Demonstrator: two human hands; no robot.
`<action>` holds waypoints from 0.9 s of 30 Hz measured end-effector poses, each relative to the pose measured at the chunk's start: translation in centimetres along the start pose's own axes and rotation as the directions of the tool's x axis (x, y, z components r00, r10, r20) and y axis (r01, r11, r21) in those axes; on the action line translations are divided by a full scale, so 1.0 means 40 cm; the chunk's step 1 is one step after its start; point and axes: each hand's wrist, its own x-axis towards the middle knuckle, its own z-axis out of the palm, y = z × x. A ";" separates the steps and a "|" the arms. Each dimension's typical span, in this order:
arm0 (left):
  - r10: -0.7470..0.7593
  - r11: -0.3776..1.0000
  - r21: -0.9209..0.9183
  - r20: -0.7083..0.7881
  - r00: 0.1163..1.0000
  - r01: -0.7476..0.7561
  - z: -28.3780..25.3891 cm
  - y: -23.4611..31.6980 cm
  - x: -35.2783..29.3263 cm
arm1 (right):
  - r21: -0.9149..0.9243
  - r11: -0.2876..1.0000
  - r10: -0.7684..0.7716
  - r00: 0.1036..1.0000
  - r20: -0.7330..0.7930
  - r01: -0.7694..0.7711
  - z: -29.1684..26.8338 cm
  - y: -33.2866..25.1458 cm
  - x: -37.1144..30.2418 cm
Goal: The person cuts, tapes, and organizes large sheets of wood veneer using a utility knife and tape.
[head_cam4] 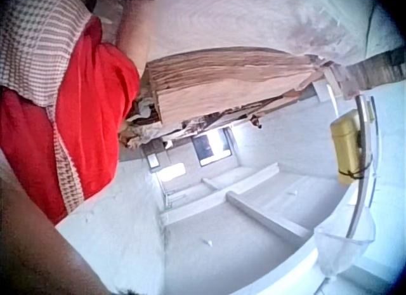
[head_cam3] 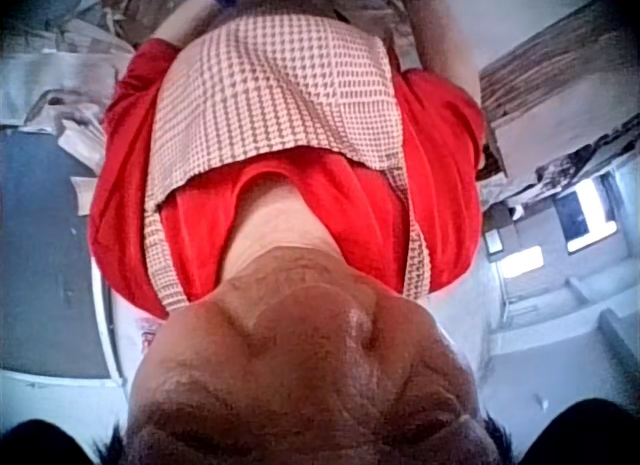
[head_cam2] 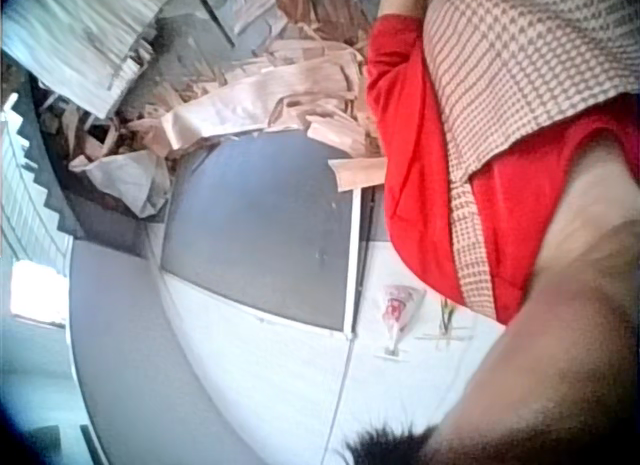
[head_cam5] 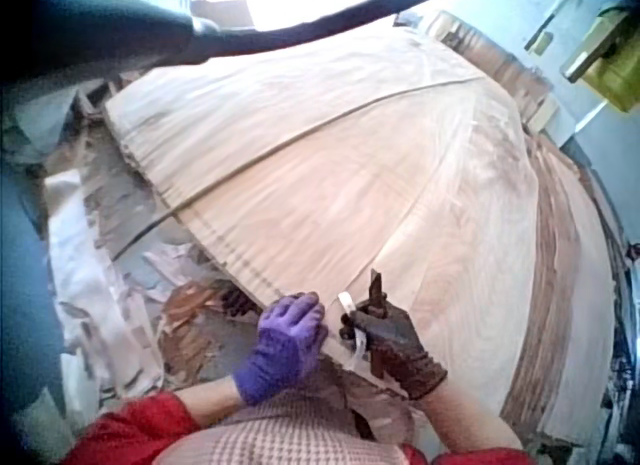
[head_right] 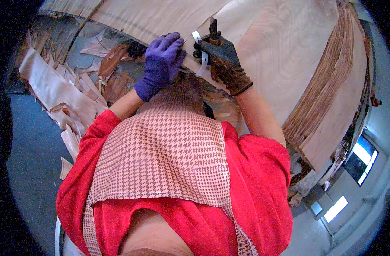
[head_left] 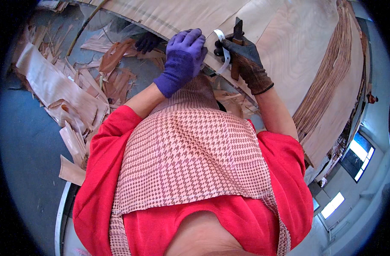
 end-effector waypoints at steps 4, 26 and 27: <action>0.000 1.000 -0.020 -0.012 1.000 0.000 0.011 0.000 -0.001 | -0.193 0.966 -0.159 0.983 0.096 0.175 0.013 -0.010 0.004; 0.067 0.966 0.235 0.188 0.980 -0.111 0.001 0.025 -0.012 | -0.247 0.969 0.043 0.992 0.119 -0.013 0.008 0.060 0.015; 0.072 0.955 0.269 0.204 0.976 -0.126 -0.007 0.036 -0.008 | -0.362 0.927 -0.033 0.981 0.189 0.101 -0.014 0.067 0.011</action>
